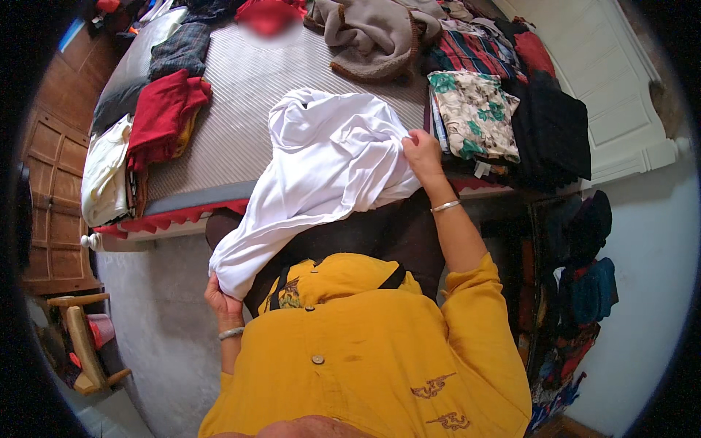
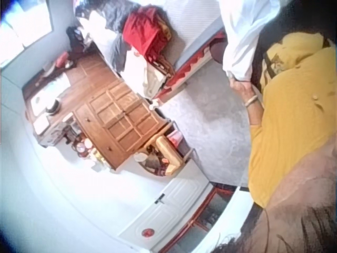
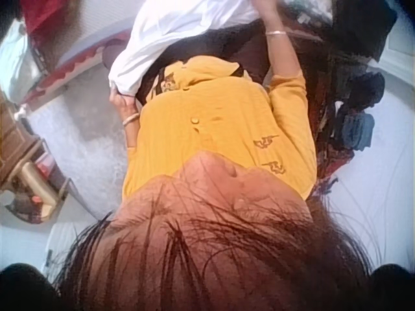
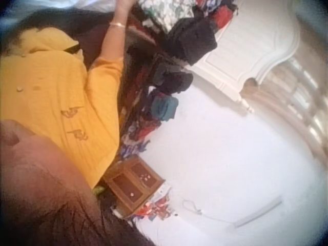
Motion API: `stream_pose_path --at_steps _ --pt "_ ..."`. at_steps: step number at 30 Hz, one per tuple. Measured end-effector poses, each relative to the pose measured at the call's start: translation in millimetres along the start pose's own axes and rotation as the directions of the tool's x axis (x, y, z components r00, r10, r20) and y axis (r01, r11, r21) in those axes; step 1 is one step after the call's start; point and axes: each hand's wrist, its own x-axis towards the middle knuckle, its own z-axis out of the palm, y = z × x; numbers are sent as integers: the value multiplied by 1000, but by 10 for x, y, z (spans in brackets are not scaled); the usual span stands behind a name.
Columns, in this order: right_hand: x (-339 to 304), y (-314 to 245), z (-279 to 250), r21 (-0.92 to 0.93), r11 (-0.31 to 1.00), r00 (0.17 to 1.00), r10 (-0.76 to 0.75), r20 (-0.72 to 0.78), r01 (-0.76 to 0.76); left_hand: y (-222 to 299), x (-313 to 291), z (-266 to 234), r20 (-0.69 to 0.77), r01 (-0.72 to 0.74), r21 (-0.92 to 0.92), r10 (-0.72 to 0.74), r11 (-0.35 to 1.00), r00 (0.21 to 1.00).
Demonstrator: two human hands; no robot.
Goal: Folding a white long-sleeved ribbed shirt on a bed.
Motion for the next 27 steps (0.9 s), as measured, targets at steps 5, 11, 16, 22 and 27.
stream_pose_path --at_steps 5,11,16,22,27 --pt "98 -355 173 -326 862 901 -429 -62 388 2 -9 -4 25 11 -18 -11 1000 1000" --pt "183 -689 479 -598 663 882 -432 187 451 -32 -3 11 29 -12 17 12 1000 1000" --pt "539 -831 332 -173 848 816 -395 423 500 -37 22 -28 1 -25 26 25 999 1000" --pt "488 -1007 41 525 840 947 -45 317 -136 -17 29 -85 26 5 -6 -5 1000 1000" --pt "486 -666 163 381 882 941 170 291 -277 -36 19 -25 -4 -15 10 15 1000 1000"
